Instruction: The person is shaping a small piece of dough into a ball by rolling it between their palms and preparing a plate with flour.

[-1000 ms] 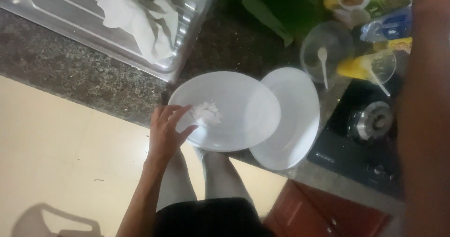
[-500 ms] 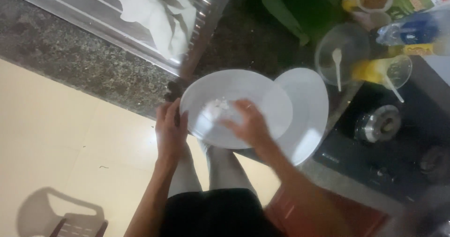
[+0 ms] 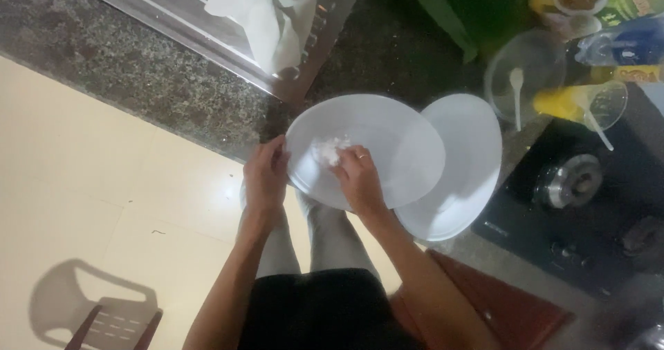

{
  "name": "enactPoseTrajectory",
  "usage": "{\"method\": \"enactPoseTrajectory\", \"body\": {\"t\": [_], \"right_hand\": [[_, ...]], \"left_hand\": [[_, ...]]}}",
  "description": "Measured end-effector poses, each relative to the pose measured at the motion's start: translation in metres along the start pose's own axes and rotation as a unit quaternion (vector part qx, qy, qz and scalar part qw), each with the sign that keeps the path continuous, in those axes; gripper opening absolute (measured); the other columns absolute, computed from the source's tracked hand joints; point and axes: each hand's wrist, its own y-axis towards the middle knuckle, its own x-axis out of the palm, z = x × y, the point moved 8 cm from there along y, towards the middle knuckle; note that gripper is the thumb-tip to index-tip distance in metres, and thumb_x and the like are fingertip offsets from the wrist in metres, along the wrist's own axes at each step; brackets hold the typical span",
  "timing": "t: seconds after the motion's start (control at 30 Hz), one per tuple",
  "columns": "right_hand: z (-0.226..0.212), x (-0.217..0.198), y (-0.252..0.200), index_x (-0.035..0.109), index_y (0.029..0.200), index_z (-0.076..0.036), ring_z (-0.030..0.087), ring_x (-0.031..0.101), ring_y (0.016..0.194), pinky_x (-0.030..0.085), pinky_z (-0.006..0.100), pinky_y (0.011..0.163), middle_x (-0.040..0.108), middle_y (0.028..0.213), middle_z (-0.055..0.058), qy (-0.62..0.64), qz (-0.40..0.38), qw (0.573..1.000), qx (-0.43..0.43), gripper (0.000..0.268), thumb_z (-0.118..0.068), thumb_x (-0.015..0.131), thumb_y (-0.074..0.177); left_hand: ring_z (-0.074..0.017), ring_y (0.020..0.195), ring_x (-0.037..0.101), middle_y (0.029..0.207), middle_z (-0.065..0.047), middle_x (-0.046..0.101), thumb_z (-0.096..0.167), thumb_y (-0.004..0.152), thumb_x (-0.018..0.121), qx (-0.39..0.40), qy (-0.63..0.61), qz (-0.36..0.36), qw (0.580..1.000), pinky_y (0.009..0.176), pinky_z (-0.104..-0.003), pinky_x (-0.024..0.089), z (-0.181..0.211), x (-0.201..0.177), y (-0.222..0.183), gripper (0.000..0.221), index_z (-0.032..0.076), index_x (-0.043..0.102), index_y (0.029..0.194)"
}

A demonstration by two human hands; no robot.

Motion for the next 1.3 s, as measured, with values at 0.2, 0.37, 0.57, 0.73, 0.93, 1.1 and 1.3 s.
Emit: {"method": "enactPoseTrajectory", "body": {"t": [0.2,0.37,0.57,0.73,0.93,1.1,1.3], "right_hand": [[0.003,-0.025,-0.001,0.061,0.098,-0.006,0.027,0.062,0.080,0.052,0.033,0.071,0.057,0.091,0.008,0.116,0.015,0.990,0.075,0.022,-0.017,0.070,0.082],[-0.004,-0.041,0.002,0.061,0.097,-0.007,0.021,0.062,0.077,0.053,0.030,0.069,0.057,0.089,0.005,0.129,0.060,0.985,0.094,0.023,-0.018,0.073,0.081],[-0.016,-0.010,0.008,0.062,0.097,-0.006,0.027,0.061,0.082,0.053,0.035,0.068,0.057,0.092,0.006,0.069,0.017,0.997,0.024,0.023,-0.014,0.073,0.078],[-0.012,0.007,0.008,0.065,0.094,-0.005,0.023,0.059,0.083,0.051,0.030,0.070,0.056,0.089,0.007,0.010,0.004,1.000,-0.029,0.017,-0.014,0.072,0.081],[-0.010,-0.005,0.012,0.068,0.087,-0.003,0.028,0.062,0.078,0.052,0.035,0.070,0.060,0.084,0.010,0.068,-0.006,0.997,0.036,0.015,-0.013,0.074,0.078],[0.021,-0.018,-0.005,0.068,0.087,-0.010,0.020,0.065,0.077,0.051,0.032,0.071,0.062,0.082,0.006,0.254,0.014,0.945,0.204,0.015,-0.019,0.076,0.080],[0.022,-0.038,-0.017,0.068,0.095,-0.009,0.013,0.063,0.076,0.047,0.030,0.073,0.065,0.076,0.005,0.347,-0.039,0.854,0.385,0.017,-0.020,0.067,0.083]], "left_hand": [[-0.0266,0.089,0.063,0.098,-0.012,0.062,0.012,0.091,0.056,0.077,-0.010,0.041,0.996,0.081,-0.038,0.051,-0.002,0.001,0.001,0.025,0.006,0.061,0.115],[-0.0228,0.090,0.062,0.097,-0.009,0.062,0.013,0.091,0.057,0.091,-0.005,0.043,0.995,0.083,-0.034,0.050,-0.011,0.009,0.002,0.025,0.009,0.061,0.116],[-0.0252,0.085,0.062,0.095,-0.012,0.061,0.011,0.091,0.057,0.128,-0.007,0.054,0.990,0.078,-0.036,0.050,-0.009,0.007,0.000,0.024,0.006,0.061,0.114],[-0.0251,0.085,0.062,0.096,-0.012,0.062,0.011,0.090,0.057,0.123,-0.011,0.052,0.991,0.077,-0.036,0.050,-0.007,0.008,-0.001,0.024,0.005,0.060,0.114],[-0.0238,0.086,0.062,0.096,-0.012,0.061,0.010,0.091,0.056,0.113,-0.018,0.049,0.992,0.079,-0.034,0.049,-0.012,0.007,0.001,0.024,0.005,0.060,0.114],[-0.0261,0.088,0.062,0.097,-0.013,0.061,0.007,0.090,0.056,0.101,-0.024,0.044,0.994,0.081,-0.037,0.049,0.000,-0.002,-0.003,0.026,0.004,0.059,0.116],[-0.0308,0.107,0.053,0.114,-0.017,0.055,0.024,0.083,0.072,0.171,0.050,0.133,0.975,0.090,-0.040,0.046,0.060,-0.027,-0.028,0.054,0.005,0.052,0.130]]}}
